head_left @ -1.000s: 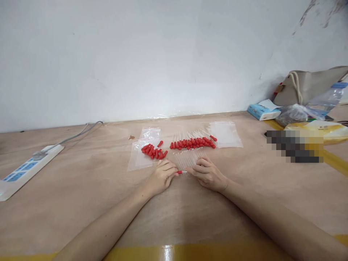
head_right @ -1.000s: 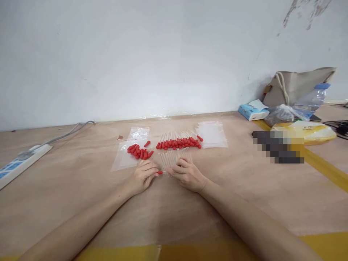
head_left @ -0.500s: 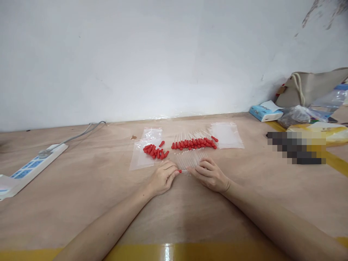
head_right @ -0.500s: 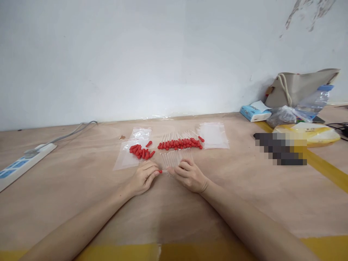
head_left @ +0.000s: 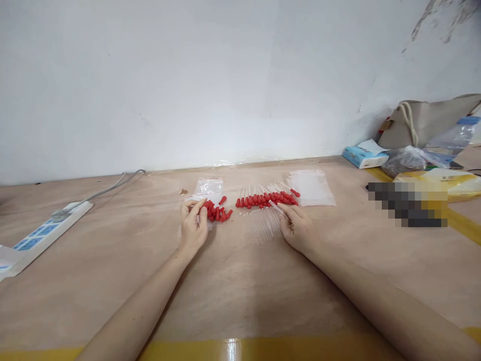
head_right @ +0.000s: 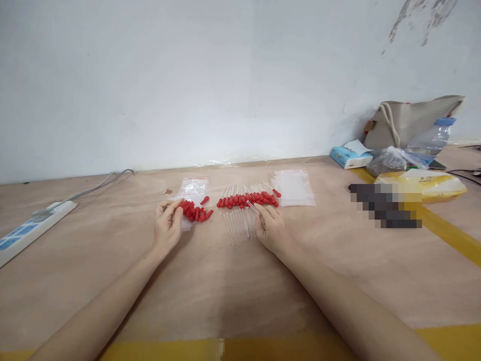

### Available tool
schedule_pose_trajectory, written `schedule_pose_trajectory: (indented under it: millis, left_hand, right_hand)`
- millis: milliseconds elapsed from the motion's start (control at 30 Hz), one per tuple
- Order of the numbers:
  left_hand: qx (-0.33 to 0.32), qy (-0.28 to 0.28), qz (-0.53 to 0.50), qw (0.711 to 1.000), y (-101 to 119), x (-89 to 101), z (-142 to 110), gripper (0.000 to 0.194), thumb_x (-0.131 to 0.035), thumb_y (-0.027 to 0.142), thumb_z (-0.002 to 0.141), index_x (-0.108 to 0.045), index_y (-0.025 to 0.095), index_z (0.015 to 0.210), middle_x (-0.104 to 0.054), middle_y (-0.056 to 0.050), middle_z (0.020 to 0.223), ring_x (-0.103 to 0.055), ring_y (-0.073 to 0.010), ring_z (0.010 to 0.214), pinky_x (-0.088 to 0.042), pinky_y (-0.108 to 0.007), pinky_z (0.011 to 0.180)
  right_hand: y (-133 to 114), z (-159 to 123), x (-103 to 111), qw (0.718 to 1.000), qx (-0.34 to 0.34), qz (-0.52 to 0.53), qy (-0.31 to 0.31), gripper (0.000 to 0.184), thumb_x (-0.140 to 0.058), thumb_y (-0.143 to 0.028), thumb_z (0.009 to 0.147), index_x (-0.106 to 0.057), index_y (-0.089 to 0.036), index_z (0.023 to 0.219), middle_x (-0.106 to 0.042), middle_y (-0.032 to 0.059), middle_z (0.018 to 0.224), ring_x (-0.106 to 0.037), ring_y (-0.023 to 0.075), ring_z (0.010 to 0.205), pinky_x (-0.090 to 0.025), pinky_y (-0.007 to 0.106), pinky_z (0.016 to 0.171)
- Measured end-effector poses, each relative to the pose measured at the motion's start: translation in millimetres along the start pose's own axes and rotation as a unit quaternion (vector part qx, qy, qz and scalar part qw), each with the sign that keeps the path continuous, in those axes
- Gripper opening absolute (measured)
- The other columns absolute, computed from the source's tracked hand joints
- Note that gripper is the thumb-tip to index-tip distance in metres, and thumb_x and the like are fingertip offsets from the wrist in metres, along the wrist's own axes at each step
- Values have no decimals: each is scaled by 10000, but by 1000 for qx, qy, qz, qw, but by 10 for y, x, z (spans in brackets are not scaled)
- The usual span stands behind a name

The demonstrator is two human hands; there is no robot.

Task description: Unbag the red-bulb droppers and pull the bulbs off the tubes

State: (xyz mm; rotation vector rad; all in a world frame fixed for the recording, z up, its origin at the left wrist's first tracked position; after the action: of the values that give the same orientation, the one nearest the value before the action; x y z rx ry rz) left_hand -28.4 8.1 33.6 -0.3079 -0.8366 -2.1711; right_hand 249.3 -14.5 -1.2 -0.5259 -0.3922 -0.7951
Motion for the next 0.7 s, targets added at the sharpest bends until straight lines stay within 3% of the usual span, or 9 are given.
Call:
schedule_pose_trajectory:
  millis: [200,367,533,700]
  left_hand:
    - [134,-57,-24,989,-443,1,304,334,-515,292,759,-518,185,1075,-559,-14,806,-569,-136,715,-469,-270,662]
    - [132,-127,62,981,-430,-158,543,281,-540,334,728,-524,208,979,-625,-7,825,-588,-158,768,-443,-274,677]
    - [159,-255,180,937,-431,-418,657,188,-530,318,732,-563,222,890,-659,-7,884,-591,-171,863,-401,-308,806]
    - [181,-311,207,910,-479,-526,727,171,-589,381,678,-612,222,735,-674,-18,835,-599,-202,806,-402,-331,776]
  right_hand:
    - [24,1,3,998,-48,-41,-11,120,-462,-198,803,-574,-182,842,-647,21,778,-591,143,739,-356,305,765]
    - [26,0,-4,998,-25,-59,0,115,-473,-193,800,-587,-186,787,-646,7,723,-589,132,700,-325,298,753]
    - [11,3,5,998,-12,-59,-17,145,-463,-187,806,-609,-196,807,-650,19,732,-581,140,698,-335,305,779]
    - [-43,20,26,995,-19,-73,-64,143,-493,-197,784,-627,-202,834,-651,20,748,-576,155,747,-320,328,828]
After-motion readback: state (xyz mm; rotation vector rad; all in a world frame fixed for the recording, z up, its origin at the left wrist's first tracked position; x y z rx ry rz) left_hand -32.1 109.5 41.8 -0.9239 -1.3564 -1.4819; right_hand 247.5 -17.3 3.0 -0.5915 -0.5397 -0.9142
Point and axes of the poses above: each hand's wrist, its own z-axis towards the middle knuckle, its own x-axis out of the back of the hand, y = z × x, the point moved 3 cm from there along z, towards the middle knuckle
